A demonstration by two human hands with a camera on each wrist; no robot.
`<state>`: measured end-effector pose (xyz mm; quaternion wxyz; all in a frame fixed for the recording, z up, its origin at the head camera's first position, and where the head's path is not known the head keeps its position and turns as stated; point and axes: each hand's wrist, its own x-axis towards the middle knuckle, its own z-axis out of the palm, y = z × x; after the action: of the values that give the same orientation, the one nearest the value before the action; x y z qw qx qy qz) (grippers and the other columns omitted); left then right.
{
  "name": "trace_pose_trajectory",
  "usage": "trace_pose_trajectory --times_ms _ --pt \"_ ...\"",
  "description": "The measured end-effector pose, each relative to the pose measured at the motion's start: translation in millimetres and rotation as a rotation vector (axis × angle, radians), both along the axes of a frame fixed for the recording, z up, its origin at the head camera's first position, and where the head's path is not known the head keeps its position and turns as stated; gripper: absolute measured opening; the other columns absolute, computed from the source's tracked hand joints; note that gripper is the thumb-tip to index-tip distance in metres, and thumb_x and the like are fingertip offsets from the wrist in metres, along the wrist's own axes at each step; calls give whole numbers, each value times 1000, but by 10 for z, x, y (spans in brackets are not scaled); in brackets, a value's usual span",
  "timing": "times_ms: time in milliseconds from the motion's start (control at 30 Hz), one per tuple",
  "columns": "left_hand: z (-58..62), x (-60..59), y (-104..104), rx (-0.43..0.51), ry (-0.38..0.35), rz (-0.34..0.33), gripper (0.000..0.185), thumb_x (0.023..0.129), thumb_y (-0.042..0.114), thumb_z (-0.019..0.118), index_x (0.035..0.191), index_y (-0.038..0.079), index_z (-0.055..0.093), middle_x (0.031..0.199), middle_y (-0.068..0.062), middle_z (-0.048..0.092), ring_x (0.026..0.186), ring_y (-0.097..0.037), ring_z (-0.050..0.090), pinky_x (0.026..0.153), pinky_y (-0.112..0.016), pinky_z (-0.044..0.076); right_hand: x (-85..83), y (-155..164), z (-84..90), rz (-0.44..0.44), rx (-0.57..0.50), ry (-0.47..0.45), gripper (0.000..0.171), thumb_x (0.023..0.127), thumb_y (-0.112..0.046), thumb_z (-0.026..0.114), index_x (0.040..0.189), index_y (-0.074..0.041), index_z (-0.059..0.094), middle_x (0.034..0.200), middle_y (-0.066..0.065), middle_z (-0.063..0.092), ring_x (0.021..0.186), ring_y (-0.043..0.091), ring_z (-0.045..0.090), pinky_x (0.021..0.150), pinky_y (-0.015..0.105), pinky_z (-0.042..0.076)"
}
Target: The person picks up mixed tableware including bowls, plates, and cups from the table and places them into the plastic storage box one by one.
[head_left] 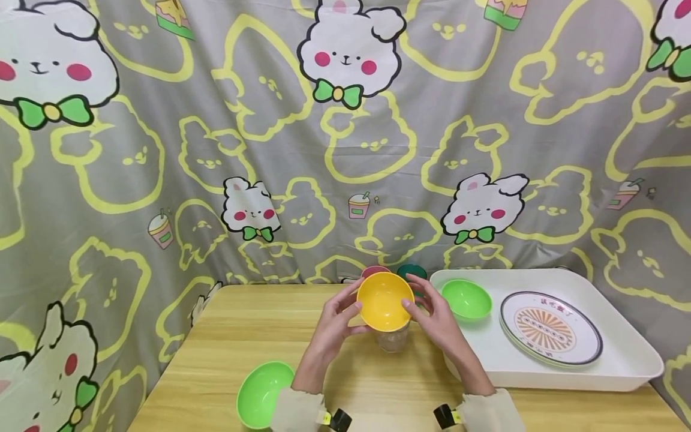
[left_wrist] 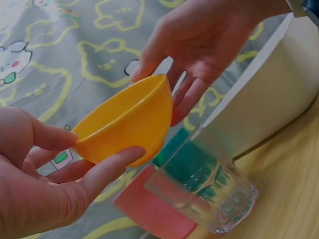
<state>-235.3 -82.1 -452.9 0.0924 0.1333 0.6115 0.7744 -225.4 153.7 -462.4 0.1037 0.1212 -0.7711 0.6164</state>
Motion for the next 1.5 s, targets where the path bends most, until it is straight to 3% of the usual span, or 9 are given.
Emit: trace_pose_trajectory --times_ms 133,200,300,467,667,1000,1267,1367,1500 --pt "-16 2 14 5 1 -10 50 104 8 59 153 9 48 145 -19 54 123 -30 61 82 -47 61 -12 7 -8 -4 29 23 54 101 -22 68 149 -8 49 144 17 55 134 36 50 115 55 39" --pt "-26 7 20 4 8 -16 49 104 8 59 153 8 49 146 -19 54 125 -31 60 83 -49 61 -7 9 -14 9 19 27 52 101 -20 68 148 -6 50 143 17 56 134 37 50 115 56 39" --pt "-31 14 28 3 9 -21 49 104 10 60 152 10 51 147 -17 55 127 -31 59 83 -49 61 5 12 -15 30 5 28 50 102 -19 66 148 -3 51 143 19 56 132 37 53 111 48 45" --pt "-26 9 37 12 -1 -22 49 104 12 61 151 12 52 145 -14 57 126 -30 60 82 -47 61 27 43 2 77 -50 -19 48 106 -20 59 150 -5 48 143 22 55 118 34 62 90 33 59" --pt "-8 21 20 22 -6 -24 48 104 12 61 152 13 52 144 -14 57 126 -29 60 81 -47 62 35 62 23 117 -99 -73 43 110 -23 51 151 -10 47 140 22 55 113 33 63 85 37 62" --pt "9 -4 19 -25 7 -69 47 104 8 59 151 11 52 145 -16 54 123 -31 60 82 -48 61 87 71 76 67 -96 -127 42 108 -20 54 149 -9 52 138 23 57 107 34 65 78 42 63" --pt "124 18 32 -128 150 -162 46 106 4 54 151 0 45 148 -23 52 129 -38 57 91 -53 58 218 246 195 27 -37 -116 43 108 -18 54 149 -4 50 137 27 56 105 33 67 76 37 64" --pt "150 51 -10 -205 208 -119 41 105 2 53 146 -2 51 141 -24 57 127 -41 58 95 -53 56 227 318 267 -10 -15 -111 42 108 -17 54 147 -1 51 133 31 58 101 30 70 72 36 64" --pt "163 105 -102 -281 251 -3 32 104 0 54 135 -3 61 130 -25 63 121 -40 62 96 -50 57 205 400 335 -69 22 -121 40 107 -16 56 142 3 54 122 31 62 91 26 73 67 35 64"
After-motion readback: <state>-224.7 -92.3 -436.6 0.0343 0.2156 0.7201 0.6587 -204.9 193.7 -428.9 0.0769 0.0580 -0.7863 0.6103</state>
